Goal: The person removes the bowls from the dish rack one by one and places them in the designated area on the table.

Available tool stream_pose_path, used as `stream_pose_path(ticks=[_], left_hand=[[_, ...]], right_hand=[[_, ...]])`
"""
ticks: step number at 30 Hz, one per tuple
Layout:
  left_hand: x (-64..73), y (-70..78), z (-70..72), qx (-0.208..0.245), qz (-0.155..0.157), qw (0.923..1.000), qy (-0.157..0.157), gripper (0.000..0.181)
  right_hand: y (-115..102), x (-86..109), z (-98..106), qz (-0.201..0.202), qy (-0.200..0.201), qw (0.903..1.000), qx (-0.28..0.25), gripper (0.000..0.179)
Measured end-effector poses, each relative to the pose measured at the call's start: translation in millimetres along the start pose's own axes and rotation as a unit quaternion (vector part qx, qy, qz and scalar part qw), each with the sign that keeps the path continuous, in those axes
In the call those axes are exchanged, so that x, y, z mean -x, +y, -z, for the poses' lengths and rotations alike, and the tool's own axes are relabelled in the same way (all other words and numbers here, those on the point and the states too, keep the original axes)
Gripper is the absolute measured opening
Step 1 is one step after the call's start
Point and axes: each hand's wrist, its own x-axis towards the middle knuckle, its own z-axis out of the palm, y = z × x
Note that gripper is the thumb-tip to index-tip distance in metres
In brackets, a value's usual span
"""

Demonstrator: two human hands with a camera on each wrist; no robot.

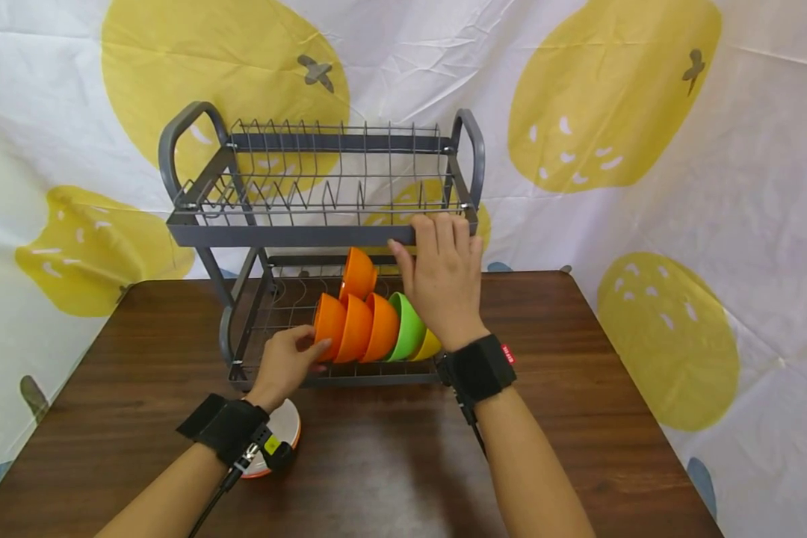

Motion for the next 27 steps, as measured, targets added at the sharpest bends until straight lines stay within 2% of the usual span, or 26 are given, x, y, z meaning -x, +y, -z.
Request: stream_pose_path(ticks=[13, 17, 21, 27], left_hand=[[1.8, 1.4, 1.5, 0.036, 0.027, 0.9988, 0.021, 0.012], [2.1, 2.3, 3.0, 0.061, 0.041, 0.9969, 0.027, 0.015], [2.2, 2.9, 5.5, 0.109, 0.064, 0.9915, 0.03, 0.023], [3.8, 6.7, 10.0, 0.193, 0.095, 0.9763, 0.027, 0.026]], right_hand=[[-0.6, -0.6, -0.3, 0.002, 0.003, 1.0, -0.002, 0.039], [-0.5, -0.7, -0.4, 0.001, 0.003, 1.0, -0.002, 0.039], [-0.3, -0.3, -0.6, 0.001, 0.003, 1.0, -0.003, 0.039], [-0.1, 0.2, -0.9, 0.003, 0.008, 1.0, -0.002, 0.039]])
